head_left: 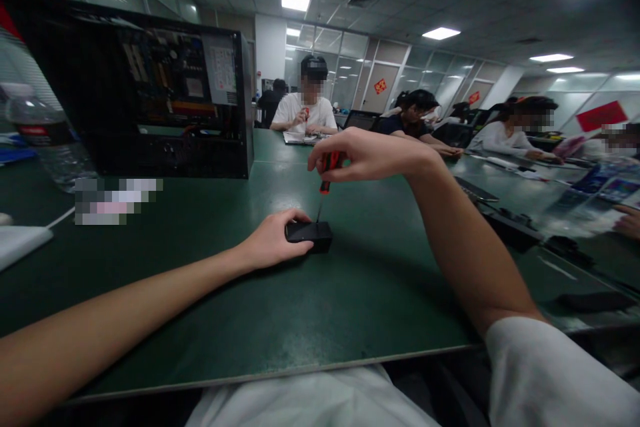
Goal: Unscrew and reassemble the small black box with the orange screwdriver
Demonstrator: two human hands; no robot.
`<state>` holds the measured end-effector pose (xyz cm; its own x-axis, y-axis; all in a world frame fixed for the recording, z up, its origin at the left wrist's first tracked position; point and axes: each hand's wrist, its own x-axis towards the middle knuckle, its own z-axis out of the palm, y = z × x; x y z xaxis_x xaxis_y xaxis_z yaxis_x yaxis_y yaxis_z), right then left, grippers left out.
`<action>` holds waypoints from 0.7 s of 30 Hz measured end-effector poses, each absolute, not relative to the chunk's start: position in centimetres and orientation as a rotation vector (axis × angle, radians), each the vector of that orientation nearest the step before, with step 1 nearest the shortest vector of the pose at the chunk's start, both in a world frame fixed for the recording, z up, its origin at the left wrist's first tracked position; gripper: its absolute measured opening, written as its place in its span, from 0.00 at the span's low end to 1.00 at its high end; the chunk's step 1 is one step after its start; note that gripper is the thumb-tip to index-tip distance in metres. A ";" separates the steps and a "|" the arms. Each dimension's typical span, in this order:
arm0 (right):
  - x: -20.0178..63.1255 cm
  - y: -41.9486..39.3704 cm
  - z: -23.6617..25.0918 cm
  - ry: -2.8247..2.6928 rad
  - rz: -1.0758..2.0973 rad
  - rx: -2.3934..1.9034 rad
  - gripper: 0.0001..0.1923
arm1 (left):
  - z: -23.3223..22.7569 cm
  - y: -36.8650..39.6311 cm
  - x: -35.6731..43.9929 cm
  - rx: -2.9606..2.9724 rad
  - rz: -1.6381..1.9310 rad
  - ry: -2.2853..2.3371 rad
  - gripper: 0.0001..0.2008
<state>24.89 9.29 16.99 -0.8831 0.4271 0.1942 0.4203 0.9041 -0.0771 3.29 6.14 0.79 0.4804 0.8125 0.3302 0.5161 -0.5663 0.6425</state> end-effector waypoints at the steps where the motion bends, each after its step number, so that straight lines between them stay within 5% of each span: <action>1: 24.8 9.1 17.0 -2.863 0.071 -0.611 0.12 | 0.8 6.2 3.3 2.269 0.857 1.104 0.20; 21: 23.3 7.8 16.7 -2.898 0.245 -0.435 0.10 | 0.6 6.1 3.2 2.235 0.869 1.061 0.20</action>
<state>23.31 7.76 16.68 -0.9365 0.3053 0.1727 0.2719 0.9429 -0.1924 3.17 6.12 0.64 0.4891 0.8085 0.3272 0.4796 -0.5626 0.6733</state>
